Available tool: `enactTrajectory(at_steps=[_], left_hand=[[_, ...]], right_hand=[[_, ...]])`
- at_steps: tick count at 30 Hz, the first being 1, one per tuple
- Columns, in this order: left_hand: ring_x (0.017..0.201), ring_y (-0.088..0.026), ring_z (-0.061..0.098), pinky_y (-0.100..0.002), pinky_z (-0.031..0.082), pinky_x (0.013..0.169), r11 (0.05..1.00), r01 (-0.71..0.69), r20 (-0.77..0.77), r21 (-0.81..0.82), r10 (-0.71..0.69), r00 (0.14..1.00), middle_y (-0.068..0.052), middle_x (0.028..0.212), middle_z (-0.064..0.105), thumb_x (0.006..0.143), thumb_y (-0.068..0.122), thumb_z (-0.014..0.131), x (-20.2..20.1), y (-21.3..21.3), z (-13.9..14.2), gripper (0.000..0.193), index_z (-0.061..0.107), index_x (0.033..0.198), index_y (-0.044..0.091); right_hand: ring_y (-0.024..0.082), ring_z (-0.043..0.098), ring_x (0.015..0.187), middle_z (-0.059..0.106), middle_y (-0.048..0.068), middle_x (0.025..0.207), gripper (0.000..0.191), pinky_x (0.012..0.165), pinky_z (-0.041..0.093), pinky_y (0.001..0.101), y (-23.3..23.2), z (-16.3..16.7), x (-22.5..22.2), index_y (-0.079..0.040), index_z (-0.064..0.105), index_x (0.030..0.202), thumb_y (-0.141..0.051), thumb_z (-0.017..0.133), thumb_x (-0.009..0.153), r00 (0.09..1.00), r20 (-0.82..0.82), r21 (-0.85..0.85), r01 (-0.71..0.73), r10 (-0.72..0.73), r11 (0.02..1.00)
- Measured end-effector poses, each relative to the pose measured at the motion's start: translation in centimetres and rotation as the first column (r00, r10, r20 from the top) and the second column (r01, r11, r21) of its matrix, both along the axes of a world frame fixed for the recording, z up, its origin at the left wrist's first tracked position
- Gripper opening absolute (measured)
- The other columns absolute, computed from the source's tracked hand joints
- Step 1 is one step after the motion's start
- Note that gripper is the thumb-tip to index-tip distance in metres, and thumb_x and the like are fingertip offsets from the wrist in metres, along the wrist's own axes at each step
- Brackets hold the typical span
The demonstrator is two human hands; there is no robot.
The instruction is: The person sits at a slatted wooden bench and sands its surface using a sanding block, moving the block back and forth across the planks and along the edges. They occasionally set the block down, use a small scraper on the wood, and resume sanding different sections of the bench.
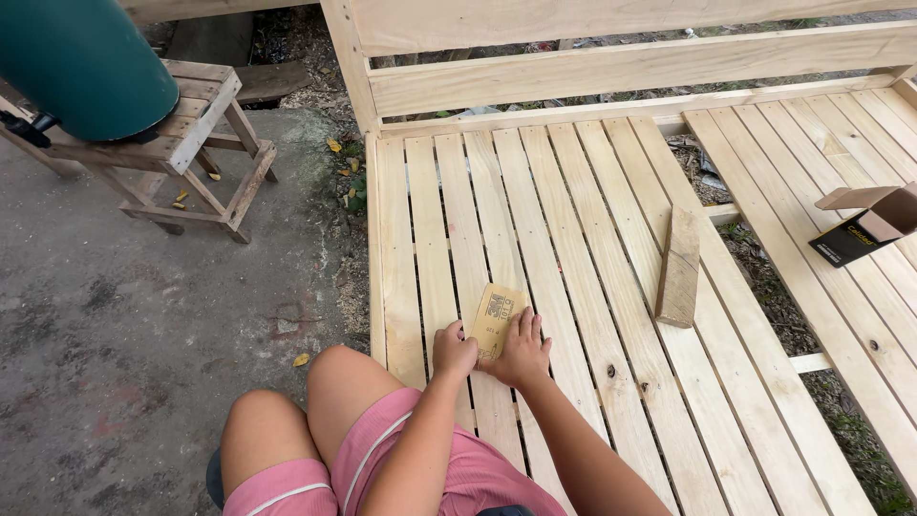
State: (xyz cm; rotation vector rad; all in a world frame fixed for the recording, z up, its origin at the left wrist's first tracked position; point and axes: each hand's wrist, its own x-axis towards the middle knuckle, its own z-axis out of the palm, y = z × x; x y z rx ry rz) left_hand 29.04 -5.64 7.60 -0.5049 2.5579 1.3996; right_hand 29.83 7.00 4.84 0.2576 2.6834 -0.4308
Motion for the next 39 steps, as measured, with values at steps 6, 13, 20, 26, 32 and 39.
enactTrajectory(at_steps=[6, 13, 20, 26, 32, 39], left_hand=[[0.096, -0.027, 0.07, -0.04, 0.061, 0.083, 0.998, -0.03, 0.112, 0.052, 0.024, 0.993, -0.006, 0.126, 0.057, 0.082, 0.02, 0.059, 0.1, 0.4, 0.4, 0.052, 0.063, 0.133, 0.012], [0.103, -0.024, 0.067, -0.038, 0.056, 0.09, 0.995, 0.053, 0.06, -0.079, -0.048, 0.997, -0.006, 0.124, 0.06, 0.083, 0.023, 0.063, -0.2, 0.8, -0.6, 0.05, 0.064, 0.133, 0.014], [0.114, -0.028, 0.061, -0.041, 0.051, 0.097, 0.95, 0.155, 0.041, -0.272, -0.149, 0.988, -0.006, 0.131, 0.054, 0.085, 0.019, 0.063, 0.5, 1.6, -0.9, 0.05, 0.061, 0.135, 0.014], [0.117, -0.027, 0.064, -0.04, 0.054, 0.1, 0.986, 0.15, -0.009, -0.068, -0.151, 0.988, -0.01, 0.128, 0.058, 0.086, 0.016, 0.059, 0.3, 1.9, -1.0, 0.047, 0.064, 0.133, 0.01], [0.119, -0.031, 0.059, -0.043, 0.051, 0.1, 0.983, 0.05, 0.015, -0.174, -0.048, 0.999, -0.009, 0.131, 0.055, 0.086, 0.019, 0.061, 0.1, 1.6, -0.6, 0.045, 0.064, 0.131, 0.013], [0.112, -0.029, 0.064, -0.04, 0.053, 0.096, 0.999, -0.016, 0.005, -0.04, 0.016, 1.0, -0.012, 0.126, 0.058, 0.088, 0.02, 0.061, -0.3, 1.2, -0.9, 0.044, 0.064, 0.13, 0.01]], right_hand=[[0.037, 0.0, 0.159, -0.001, 0.02, 0.171, 0.162, 0.121, 0.021, 0.0631, 0.5, 0.4, 0.2, 0.0, 0.008, 0.162, -0.079, 0.089, 0.046, 0.998, 0.048, -0.022, -0.037, 0.038, 0.999], [0.04, -0.002, 0.158, -0.003, 0.024, 0.17, 0.156, 0.121, 0.019, 0.0644, -0.3, 0.5, 0.3, 0.002, 0.005, 0.161, -0.077, 0.089, 0.055, 0.996, 0.067, 0.066, -0.059, 0.055, 0.996], [0.041, 0.01, 0.157, 0.009, 0.022, 0.169, 0.107, 0.122, 0.026, 0.0561, -1.1, -0.3, -0.2, -0.003, 0.02, 0.159, -0.046, 0.08, 0.081, 1.0, 0.006, 0.046, 0.027, -0.027, 0.999], [0.043, 0.014, 0.154, 0.015, 0.023, 0.166, 0.092, 0.121, 0.027, 0.0514, -1.6, 0.3, 0.6, -0.005, 0.03, 0.154, -0.043, 0.076, 0.084, 0.993, -0.12, -0.009, -0.019, 0.017, 1.0], [0.042, 0.045, 0.139, 0.045, 0.023, 0.153, 0.066, 0.1, 0.052, 0.0432, -1.5, -0.6, 1.1, -0.002, 0.057, 0.136, -0.031, 0.077, 0.079, 0.94, -0.267, 0.105, -0.188, 0.21, 0.976], [0.033, 0.063, 0.11, 0.068, 0.019, 0.131, 0.038, 0.088, 0.056, 0.0387, -0.4, -2.0, 1.1, -0.012, 0.073, 0.12, -0.017, 0.071, 0.082, 0.806, -0.576, -0.068, -0.213, 0.136, 0.975]])
